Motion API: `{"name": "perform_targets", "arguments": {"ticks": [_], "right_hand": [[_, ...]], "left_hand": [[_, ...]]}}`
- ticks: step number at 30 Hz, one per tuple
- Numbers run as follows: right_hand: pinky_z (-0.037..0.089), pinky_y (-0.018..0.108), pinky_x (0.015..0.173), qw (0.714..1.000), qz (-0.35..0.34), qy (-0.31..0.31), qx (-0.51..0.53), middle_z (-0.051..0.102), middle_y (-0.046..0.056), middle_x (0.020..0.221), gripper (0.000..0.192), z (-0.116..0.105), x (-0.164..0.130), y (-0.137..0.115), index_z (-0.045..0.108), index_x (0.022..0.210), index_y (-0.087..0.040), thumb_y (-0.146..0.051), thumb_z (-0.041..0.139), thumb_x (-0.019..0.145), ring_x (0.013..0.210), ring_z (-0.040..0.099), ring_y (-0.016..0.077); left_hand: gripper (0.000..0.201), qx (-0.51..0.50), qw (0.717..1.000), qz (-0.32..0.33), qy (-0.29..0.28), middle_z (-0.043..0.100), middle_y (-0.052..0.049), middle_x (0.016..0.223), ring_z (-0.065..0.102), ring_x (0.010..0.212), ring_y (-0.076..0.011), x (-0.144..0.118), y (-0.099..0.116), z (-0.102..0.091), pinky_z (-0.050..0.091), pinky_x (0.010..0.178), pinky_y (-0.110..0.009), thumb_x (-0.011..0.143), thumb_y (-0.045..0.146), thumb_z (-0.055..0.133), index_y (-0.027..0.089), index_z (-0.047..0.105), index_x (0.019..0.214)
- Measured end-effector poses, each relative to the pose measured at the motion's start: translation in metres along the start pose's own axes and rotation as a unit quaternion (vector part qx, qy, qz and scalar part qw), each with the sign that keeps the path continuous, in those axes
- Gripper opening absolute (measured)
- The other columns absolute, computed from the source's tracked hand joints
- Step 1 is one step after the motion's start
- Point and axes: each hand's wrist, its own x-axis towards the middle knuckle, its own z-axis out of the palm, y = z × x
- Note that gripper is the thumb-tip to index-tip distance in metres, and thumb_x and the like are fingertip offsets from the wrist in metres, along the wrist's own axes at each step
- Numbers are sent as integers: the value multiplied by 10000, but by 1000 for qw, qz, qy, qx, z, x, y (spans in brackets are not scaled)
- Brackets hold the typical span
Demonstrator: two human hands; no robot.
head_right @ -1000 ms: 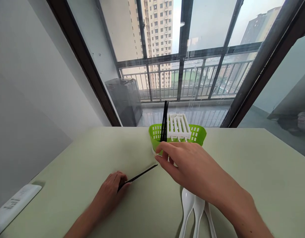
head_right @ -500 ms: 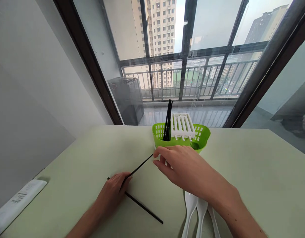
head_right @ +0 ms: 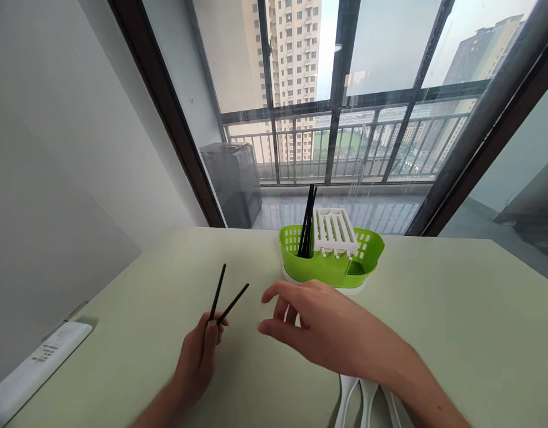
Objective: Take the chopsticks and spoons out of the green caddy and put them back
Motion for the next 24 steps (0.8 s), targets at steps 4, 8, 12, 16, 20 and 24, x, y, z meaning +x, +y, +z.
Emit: {"name": "perform_targets", "arguments": {"ticks": [4, 8, 12, 16, 20, 24], "right_hand": [[516, 264, 692, 999, -22, 12, 38, 761, -6, 922, 282, 23, 9, -13, 677, 1164, -258, -449, 647, 959, 785, 692, 151], [478, 230, 717, 993, -81, 58, 59, 739, -19, 921, 248, 41, 19, -22, 681, 838, -230, -330, 552, 1025, 803, 664, 116], [437, 244, 697, 991, -95, 85, 35, 656, -21, 815, 330, 41, 18, -24, 631, 783, -217, -333, 490, 1058, 740, 610, 114], [413, 259, 685, 990, -91, 105, 12, 595, -19, 789, 398, 31, 9, -22, 544, 738, -213, -354, 411, 1086, 702, 575, 111], [402, 265, 663, 993, -77, 84, -15, 583, -20, 796, 400, 26, 2, -23, 534, 753, -220, -375, 386, 1091, 695, 566, 113], [383, 280, 631, 994, -76, 62, -54, 579, -20, 792, 367, 28, 2, -26, 516, 747, -218, -318, 399, 1080, 659, 543, 119]], "left_hand": [[269, -16, 995, 60, -74, 690, -59, 895, 625, 749, -165, -11, -1, 8, 522, 753, -296, 1078, 338, 341, 217, 571, 1010], [214, -21, 983, 121, -134, 689, -66, 942, 631, 816, -182, -14, 3, 10, 520, 781, -303, 1068, 272, 353, 220, 557, 1032], [240, -35, 969, 164, -182, 682, -64, 940, 616, 863, -190, -6, 13, 8, 507, 842, -324, 1071, 243, 327, 215, 552, 989], [274, -45, 959, 170, -223, 707, -56, 935, 621, 901, -199, -1, 22, 8, 492, 896, -347, 1074, 255, 358, 213, 602, 956], [295, -64, 958, 142, -241, 747, -59, 1006, 651, 995, -210, 1, 27, 9, 489, 952, -359, 1076, 272, 404, 220, 683, 999], [252, -62, 958, 147, -237, 763, -51, 1057, 664, 1053, -220, 1, 24, 10, 491, 987, -375, 1061, 293, 477, 237, 720, 1095]]}}
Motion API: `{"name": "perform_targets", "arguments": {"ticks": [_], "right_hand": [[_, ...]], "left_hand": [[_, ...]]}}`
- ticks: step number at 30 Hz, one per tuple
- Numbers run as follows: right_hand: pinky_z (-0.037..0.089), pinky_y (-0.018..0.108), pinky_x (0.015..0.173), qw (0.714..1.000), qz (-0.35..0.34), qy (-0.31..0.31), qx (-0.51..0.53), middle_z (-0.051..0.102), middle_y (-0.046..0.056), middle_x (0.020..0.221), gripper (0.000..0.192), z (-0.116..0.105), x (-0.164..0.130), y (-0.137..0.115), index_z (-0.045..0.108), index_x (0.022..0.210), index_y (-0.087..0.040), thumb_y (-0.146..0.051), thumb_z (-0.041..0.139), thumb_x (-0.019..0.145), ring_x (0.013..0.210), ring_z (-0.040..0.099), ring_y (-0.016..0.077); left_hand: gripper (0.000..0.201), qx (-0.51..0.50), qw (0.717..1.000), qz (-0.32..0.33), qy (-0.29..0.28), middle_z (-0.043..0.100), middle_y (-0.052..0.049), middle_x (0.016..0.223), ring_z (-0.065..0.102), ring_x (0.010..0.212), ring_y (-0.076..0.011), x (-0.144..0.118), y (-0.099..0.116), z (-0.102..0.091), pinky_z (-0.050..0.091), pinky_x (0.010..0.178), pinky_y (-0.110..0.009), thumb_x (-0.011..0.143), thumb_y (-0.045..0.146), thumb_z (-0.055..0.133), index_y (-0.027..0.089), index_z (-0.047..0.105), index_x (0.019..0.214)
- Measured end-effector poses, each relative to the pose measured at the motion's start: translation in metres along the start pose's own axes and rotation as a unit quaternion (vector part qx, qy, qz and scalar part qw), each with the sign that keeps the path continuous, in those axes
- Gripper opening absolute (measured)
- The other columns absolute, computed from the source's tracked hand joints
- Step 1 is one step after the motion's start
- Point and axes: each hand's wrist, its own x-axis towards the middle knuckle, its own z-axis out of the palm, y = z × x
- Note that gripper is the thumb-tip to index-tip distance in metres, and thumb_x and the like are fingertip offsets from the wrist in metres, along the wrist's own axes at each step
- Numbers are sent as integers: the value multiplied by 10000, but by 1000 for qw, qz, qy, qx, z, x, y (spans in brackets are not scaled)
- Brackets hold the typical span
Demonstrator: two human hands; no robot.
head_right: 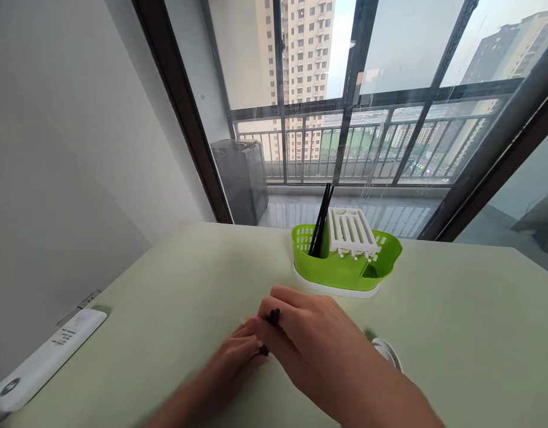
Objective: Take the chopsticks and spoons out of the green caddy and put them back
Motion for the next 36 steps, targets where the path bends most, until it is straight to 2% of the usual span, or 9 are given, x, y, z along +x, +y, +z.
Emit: {"name": "perform_targets", "arguments": {"ticks": [14, 18, 21, 24, 27, 29, 31, 33, 36], "right_hand": [[439, 257, 677, 1000, -4, -4, 16, 617, -26, 837, 304, 10, 5, 1, 582, 794, -228, -273, 456, 1067, 712, 600, 116], [474, 245, 683, 998, -28, 59, 26, 663, -20, 873, 179, 7, 2, 2, 626, 917, -254, -284, 507, 1048, 741, 627, 124], [481, 256, 635, 991, -29, 129, 12, 644, -12, 788, 193, 8, 0, 1, 636, 940, -257, -341, 501, 1049, 674, 606, 139], [477, 263, 611, 987, -34, 154, -6, 625, -8, 734, 211, 8, -2, 0, 645, 953, -256, -349, 483, 1052, 642, 591, 148], [462, 267, 589, 983, -36, 176, -17, 627, 3, 732, 261, -6, -8, -3, 634, 860, -255, -366, 485, 1045, 645, 590, 153], [437, 278, 547, 974, -13, 224, -29, 626, 9, 710, 319, -25, -11, -7, 615, 790, -261, -433, 496, 1030, 618, 582, 161], [423, 304, 544, 947, 36, 315, -55, 612, 5, 662, 317, -47, -13, -12, 635, 829, -280, -520, 521, 1002, 577, 562, 177], [418, 336, 579, 902, 85, 416, -71, 589, 5, 634, 312, -68, -10, -17, 645, 900, -303, -584, 532, 975, 578, 550, 203], [408, 347, 600, 878, 93, 466, -63, 584, 22, 686, 338, -92, 3, -17, 631, 963, -308, -617, 496, 975, 614, 551, 220]], "left_hand": [[252, -6, 1000, -21, -5, 779, -28, 1084, 694, 1055, -201, 1, -6, 2, 490, 1025, -354, 1051, 290, 512, 250, 754, 1108], [259, -32, 999, -37, -4, 791, -33, 1086, 714, 1059, -209, 2, -5, 0, 472, 1057, -374, 1050, 319, 515, 260, 762, 1104], [246, -52, 997, -48, 3, 794, -40, 1110, 716, 1084, -217, 4, -6, 2, 464, 1062, -374, 1038, 324, 540, 263, 768, 1106], [212, -59, 997, -57, 15, 795, -23, 1110, 716, 1080, -214, 4, -9, 4, 464, 1049, -362, 1018, 286, 573, 273, 770, 1095], [231, -58, 994, -78, 41, 777, -27, 1160, 700, 1079, -213, 1, -17, 9, 479, 1022, -365, 989, 269, 616, 281, 718, 1196], [363, -62, 992, -81, 77, 743, -53, 1224, 682, 1079, -204, -2, -23, 13, 499, 984, -357, 963, 267, 649, 274, 619, 1325], [458, -72, 989, -66, 112, 711, -71, 1243, 670, 1058, -187, -4, -29, 16, 509, 953, -345, 952, 260, 657, 263, 524, 1391], [448, -81, 987, -56, 125, 691, -70, 1219, 662, 1028, -170, -5, -31, 18, 510, 944, -340, 958, 255, 638, 256, 497, 1383], [397, -92, 987, -74, 113, 671, -60, 1188, 655, 992, -160, -5, -29, 17, 516, 933, -336, 962, 257, 618, 255, 510, 1345]]}}
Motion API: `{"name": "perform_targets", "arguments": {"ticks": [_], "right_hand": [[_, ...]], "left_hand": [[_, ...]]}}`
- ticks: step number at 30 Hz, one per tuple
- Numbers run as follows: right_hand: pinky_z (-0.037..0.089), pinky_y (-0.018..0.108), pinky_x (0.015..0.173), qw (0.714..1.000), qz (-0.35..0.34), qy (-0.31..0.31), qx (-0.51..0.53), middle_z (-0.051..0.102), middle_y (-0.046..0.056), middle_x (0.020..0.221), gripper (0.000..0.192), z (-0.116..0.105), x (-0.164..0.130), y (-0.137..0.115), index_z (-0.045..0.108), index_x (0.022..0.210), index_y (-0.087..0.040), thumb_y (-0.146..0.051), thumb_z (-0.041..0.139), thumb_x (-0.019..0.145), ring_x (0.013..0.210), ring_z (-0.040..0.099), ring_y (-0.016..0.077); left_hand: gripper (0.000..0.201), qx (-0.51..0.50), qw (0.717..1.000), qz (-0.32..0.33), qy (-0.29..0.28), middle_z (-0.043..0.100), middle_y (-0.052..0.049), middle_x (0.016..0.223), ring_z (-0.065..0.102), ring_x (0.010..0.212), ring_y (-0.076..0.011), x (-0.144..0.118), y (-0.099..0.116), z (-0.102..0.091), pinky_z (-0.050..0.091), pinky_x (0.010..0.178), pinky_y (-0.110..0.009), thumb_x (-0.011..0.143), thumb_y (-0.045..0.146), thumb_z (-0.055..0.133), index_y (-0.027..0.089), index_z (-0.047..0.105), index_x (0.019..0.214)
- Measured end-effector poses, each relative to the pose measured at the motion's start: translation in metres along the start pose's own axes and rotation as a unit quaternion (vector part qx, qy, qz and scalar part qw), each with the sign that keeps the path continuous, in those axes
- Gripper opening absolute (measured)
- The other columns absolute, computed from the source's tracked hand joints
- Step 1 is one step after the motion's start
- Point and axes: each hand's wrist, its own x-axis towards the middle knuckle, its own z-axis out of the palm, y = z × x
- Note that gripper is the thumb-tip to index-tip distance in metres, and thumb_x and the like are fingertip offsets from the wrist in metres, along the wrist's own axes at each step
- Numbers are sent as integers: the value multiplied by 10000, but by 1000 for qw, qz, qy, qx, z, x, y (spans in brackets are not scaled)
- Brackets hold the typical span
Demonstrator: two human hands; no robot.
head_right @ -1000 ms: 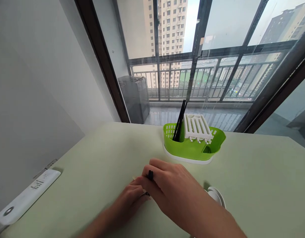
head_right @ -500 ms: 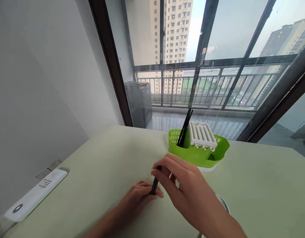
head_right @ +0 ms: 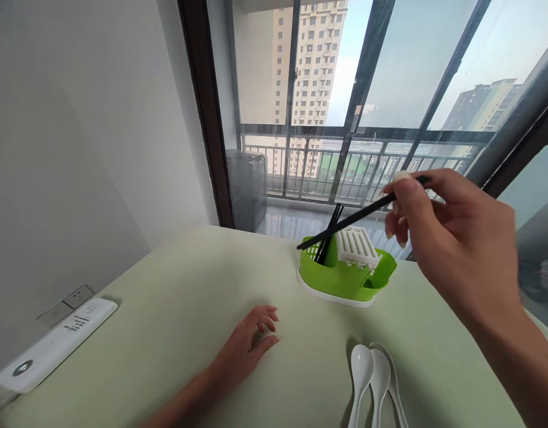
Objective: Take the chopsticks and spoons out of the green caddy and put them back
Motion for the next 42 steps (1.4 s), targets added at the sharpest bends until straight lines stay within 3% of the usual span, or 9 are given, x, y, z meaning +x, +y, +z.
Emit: {"name": "perform_targets", "arguments": {"ticks": [6, 13, 19, 23, 28, 31, 35, 38, 42], "right_hand": [[418, 302, 600, 989, -66, -124, -53, 643, 41, 681, 391, 37, 39, 28, 640, 966, -215, -573, 484, 990, 597, 589, 180], [415, 293, 611, 971, -83, -194, -114, 659, 2, 558, 403, 98, 58, 80, 641, 812, -220, -531, 446, 978, 538, 635, 188], [407, 302, 612, 966, -91, -201, -138, 693, 20, 614, 349, 117, 62, 103, 665, 826, -213, -480, 485, 961, 559, 643, 201], [389, 303, 606, 970, -107, -139, -167, 764, 73, 867, 322, 106, 64, 97, 648, 1098, -187, -448, 524, 957, 680, 675, 230], [376, 273, 567, 953, -215, -110, -184, 738, 28, 810, 297, 73, 42, 65, 616, 1145, -202, -443, 516, 1002, 606, 652, 177], [364, 263, 567, 913, -314, -184, -184, 722, 2, 783, 254, 49, 15, 50, 637, 1081, -219, -401, 465, 1042, 559, 619, 134], [315, 281, 566, 831, -398, -333, -198, 727, 14, 846, 285, 22, -21, 53, 636, 1040, -228, -351, 383, 1088, 618, 641, 138], [319, 291, 571, 798, -354, -431, -230, 707, 1, 803, 281, 7, -45, 74, 627, 972, -244, -388, 412, 1081, 648, 669, 164], [355, 298, 582, 793, -254, -490, -257, 720, -5, 830, 264, -10, -73, 121, 642, 963, -275, -398, 431, 1066, 664, 704, 192]], "left_hand": [[246, 15, 999, -24, -26, 647, -60, 1193, 658, 999, -170, 1, 10, -3, 516, 945, -341, 963, 253, 589, 254, 595, 1209], [165, 17, 999, -38, -32, 629, -41, 1214, 666, 958, -149, 0, 10, -5, 510, 940, -315, 972, 257, 584, 253, 614, 1134], [134, 23, 999, -28, -38, 633, -36, 1190, 664, 943, -148, 0, 9, -5, 508, 923, -305, 975, 259, 587, 249, 621, 1104], [119, 33, 999, -19, -36, 638, -37, 1170, 662, 938, -149, 1, 8, -5, 510, 911, -301, 980, 254, 576, 242, 625, 1087], [121, 50, 998, -7, -36, 639, -46, 1155, 657, 928, -149, 1, 6, -6, 509, 885, -292, 1000, 269, 550, 238, 620, 1093], [115, 53, 998, 0, -38, 637, -55, 1149, 650, 918, -144, 1, 4, -5, 507, 863, -283, 1006, 266, 541, 231, 621, 1082], [119, 59, 997, 11, -42, 636, -65, 1125, 642, 913, -144, 4, 4, -6, 505, 851, -278, 1015, 263, 527, 221, 631, 1054], [130, 68, 997, 13, -43, 640, -70, 1109, 639, 891, -144, 6, 7, -7, 506, 828, -274, 1021, 271, 521, 217, 640, 1028], [164, 79, 996, 16, -45, 645, -70, 1083, 627, 855, -142, 9, 9, -9, 497, 798, -270, 1033, 293, 506, 215, 646, 1001]]}}
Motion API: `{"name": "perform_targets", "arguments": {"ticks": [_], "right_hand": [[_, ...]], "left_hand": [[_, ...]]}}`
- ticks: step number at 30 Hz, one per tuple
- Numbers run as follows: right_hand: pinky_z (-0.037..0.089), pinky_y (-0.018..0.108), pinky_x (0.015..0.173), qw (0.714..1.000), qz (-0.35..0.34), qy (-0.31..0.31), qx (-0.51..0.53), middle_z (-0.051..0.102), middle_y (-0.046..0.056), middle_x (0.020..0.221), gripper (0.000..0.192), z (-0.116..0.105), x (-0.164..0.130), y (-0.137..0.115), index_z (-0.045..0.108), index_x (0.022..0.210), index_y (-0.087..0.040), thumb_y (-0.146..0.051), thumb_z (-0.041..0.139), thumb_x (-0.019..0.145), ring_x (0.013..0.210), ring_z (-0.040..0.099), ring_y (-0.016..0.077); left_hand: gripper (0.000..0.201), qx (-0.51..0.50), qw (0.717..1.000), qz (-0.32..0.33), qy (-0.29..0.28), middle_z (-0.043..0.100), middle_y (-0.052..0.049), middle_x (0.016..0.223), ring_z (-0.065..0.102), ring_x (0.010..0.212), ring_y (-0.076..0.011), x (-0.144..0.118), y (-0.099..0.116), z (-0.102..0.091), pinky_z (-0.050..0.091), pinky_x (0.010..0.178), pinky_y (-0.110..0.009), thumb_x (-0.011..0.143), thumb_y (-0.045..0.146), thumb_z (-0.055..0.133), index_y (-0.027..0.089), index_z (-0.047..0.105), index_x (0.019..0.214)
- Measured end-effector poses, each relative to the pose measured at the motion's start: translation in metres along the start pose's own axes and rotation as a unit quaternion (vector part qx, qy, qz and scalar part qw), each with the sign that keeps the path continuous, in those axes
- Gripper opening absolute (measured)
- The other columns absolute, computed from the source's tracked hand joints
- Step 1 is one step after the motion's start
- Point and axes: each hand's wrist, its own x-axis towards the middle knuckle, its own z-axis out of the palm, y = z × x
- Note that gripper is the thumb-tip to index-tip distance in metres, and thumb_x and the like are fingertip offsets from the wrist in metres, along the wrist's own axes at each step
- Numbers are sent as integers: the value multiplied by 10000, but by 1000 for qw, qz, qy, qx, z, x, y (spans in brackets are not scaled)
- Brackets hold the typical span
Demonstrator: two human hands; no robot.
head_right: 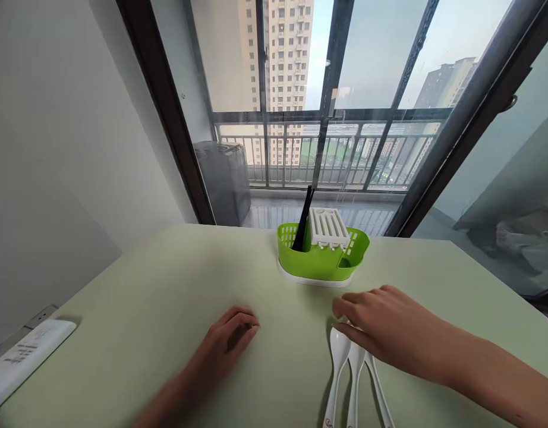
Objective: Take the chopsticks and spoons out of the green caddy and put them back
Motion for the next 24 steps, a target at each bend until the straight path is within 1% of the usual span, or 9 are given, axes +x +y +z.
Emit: {"name": "perform_targets", "arguments": {"ticks": [3, 5, 9, 12, 14, 18, 20, 21, 24], "right_hand": [[382, 314, 600, 997, 64, -29, 30, 743, -4, 894, 213, 28, -21, 15, 650, 1003, -308, -387, 456, 1044, 681, 720, 213], [400, 322, 619, 992, 101, -44, 60, 752, -4, 916, 212, 41, -30, 20, 647, 1037, -321, -388, 446, 1043, 703, 725, 215], [436, 328, 650, 980, 153, -52, 114, 759, -2, 901, 225, 56, -41, 24, 634, 1090, -316, -389, 427, 1041, 751, 729, 215], [452, 332, 641, 975, 181, -37, 126, 748, 2, 824, 257, 62, -43, 26, 622, 1124, -297, -413, 407, 1041, 725, 721, 222], [464, 329, 632, 973, 190, -20, 132, 743, 6, 817, 263, 65, -44, 29, 610, 1143, -288, -407, 400, 1039, 696, 712, 216], [513, 323, 647, 967, 182, 0, 180, 758, 36, 946, 258, 69, -43, 37, 585, 1195, -268, -379, 440, 1013, 685, 712, 193], [528, 317, 655, 959, 172, -14, 226, 762, 44, 972, 274, 69, -40, 41, 578, 1217, -260, -387, 443, 1014, 686, 712, 187], [528, 312, 653, 952, 168, -30, 252, 764, 40, 945, 285, 70, -39, 42, 577, 1221, -259, -401, 426, 1025, 674, 707, 185], [518, 307, 659, 932, 161, -80, 316, 748, 16, 779, 357, 68, -34, 42, 601, 1197, -251, -459, 344, 1063, 653, 691, 190]], "left_hand": [[187, 7, 1000, -8, -5, 642, -64, 1063, 601, 795, -131, 1, 0, -1, 483, 750, -260, 1040, 317, 497, 214, 645, 991], [196, 9, 1000, -13, -8, 640, -60, 1056, 586, 766, -123, 2, 2, -2, 473, 723, -251, 1042, 330, 497, 213, 644, 987], [223, 8, 999, -29, -13, 635, -53, 1040, 548, 702, -109, 2, 6, -4, 443, 646, -231, 1044, 354, 493, 210, 645, 966], [244, 9, 999, -42, -14, 634, -52, 1034, 529, 683, -105, 3, 9, -5, 426, 615, -224, 1046, 366, 486, 206, 642, 949], [248, 9, 999, -46, -17, 634, -53, 1043, 526, 683, -104, 4, 9, -5, 427, 618, -224, 1049, 369, 481, 206, 642, 953], [244, 11, 999, -43, -19, 635, -55, 1049, 545, 711, -108, 4, 8, -6, 442, 648, -227, 1052, 361, 478, 206, 646, 966], [240, 12, 999, -37, -15, 638, -58, 1051, 577, 762, -119, 4, 8, -6, 457, 685, -232, 1050, 356, 484, 205, 652, 968], [241, 12, 999, -37, -14, 639, -60, 1052, 585, 778, -123, 4, 9, -6, 461, 696, -234, 1050, 356, 485, 204, 653, 967], [244, 14, 999, -45, -17, 640, -60, 1054, 583, 773, -121, 5, 10, -7, 458, 689, -234, 1052, 357, 481, 204, 650, 966]]}}
